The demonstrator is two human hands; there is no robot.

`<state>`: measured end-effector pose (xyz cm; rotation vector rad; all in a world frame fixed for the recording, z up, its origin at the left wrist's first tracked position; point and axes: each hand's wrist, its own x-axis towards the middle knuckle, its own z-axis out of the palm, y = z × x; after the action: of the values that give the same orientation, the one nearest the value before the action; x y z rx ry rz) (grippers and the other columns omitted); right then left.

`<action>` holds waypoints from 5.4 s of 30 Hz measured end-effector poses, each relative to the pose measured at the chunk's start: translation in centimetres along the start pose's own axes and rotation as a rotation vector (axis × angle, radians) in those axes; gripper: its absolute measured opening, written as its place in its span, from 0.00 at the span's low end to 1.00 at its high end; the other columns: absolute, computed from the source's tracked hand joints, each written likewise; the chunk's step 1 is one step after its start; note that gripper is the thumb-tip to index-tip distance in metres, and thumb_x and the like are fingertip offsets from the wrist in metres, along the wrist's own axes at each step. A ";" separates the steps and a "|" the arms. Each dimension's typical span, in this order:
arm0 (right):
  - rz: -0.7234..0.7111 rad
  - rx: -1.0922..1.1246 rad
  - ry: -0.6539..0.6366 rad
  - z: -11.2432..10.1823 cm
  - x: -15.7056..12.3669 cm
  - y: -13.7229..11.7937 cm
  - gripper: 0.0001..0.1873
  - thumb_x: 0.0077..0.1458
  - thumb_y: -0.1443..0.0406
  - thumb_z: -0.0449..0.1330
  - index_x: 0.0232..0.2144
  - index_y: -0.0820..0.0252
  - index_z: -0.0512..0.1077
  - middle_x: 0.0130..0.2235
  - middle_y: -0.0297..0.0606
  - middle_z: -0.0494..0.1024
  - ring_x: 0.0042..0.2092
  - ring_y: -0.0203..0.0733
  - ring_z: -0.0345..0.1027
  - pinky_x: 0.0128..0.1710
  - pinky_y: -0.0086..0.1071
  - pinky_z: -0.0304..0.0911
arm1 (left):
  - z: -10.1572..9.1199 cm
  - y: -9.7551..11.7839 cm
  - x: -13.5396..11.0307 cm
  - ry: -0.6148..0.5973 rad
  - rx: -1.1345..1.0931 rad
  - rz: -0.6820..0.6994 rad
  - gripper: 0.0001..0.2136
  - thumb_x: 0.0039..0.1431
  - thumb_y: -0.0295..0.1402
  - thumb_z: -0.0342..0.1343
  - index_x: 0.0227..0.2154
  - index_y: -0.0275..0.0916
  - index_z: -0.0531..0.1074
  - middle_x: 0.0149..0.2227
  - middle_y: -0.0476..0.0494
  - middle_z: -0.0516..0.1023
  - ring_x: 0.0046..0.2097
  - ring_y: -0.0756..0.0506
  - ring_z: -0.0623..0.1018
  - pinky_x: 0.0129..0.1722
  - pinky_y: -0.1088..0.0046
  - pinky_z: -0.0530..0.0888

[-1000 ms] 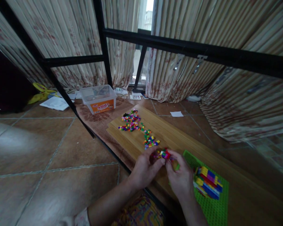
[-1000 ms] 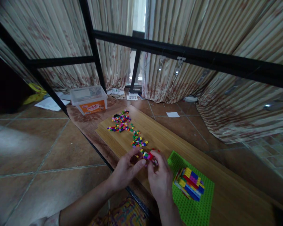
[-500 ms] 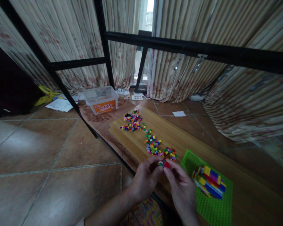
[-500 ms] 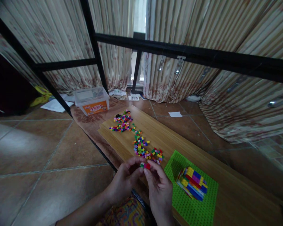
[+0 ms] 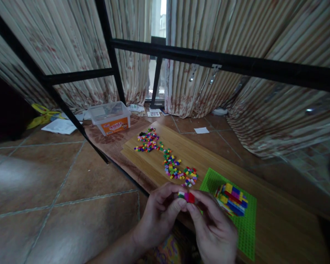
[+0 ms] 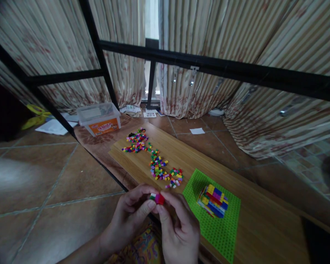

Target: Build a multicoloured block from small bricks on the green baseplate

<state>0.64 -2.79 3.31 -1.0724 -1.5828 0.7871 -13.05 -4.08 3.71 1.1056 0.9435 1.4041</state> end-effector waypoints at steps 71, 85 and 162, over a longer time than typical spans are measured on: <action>0.795 0.115 0.406 -13.3 -6.0 10.1 0.36 0.37 0.52 0.69 0.49 0.57 0.71 0.37 0.36 0.79 0.34 0.42 0.74 0.34 0.32 0.70 | -1.3 -10.2 6.4 -0.027 1.063 0.102 0.14 0.59 0.28 0.49 0.48 0.40 0.69 0.46 0.41 0.75 0.46 0.44 0.76 0.47 0.66 0.73; 0.407 -0.182 -0.031 -1.8 -1.7 8.8 0.13 0.53 0.61 0.56 0.39 0.58 0.74 0.37 0.39 0.79 0.39 0.43 0.73 0.41 0.37 0.67 | -1.3 -10.3 6.4 0.020 0.924 0.088 0.19 0.56 0.25 0.52 0.52 0.38 0.66 0.48 0.40 0.74 0.50 0.44 0.74 0.52 0.64 0.70; 0.376 -0.149 0.414 -14.5 2.1 11.4 0.13 0.47 0.56 0.62 0.32 0.57 0.78 0.36 0.39 0.80 0.38 0.45 0.73 0.42 0.39 0.66 | -5.4 -10.5 4.4 0.134 0.887 -0.055 0.20 0.57 0.42 0.50 0.50 0.39 0.68 0.44 0.44 0.77 0.47 0.42 0.77 0.50 0.62 0.72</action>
<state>17.29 3.26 -2.20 -1.5590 -1.1153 0.6412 -15.57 1.76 -7.19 1.6080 1.7662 1.0151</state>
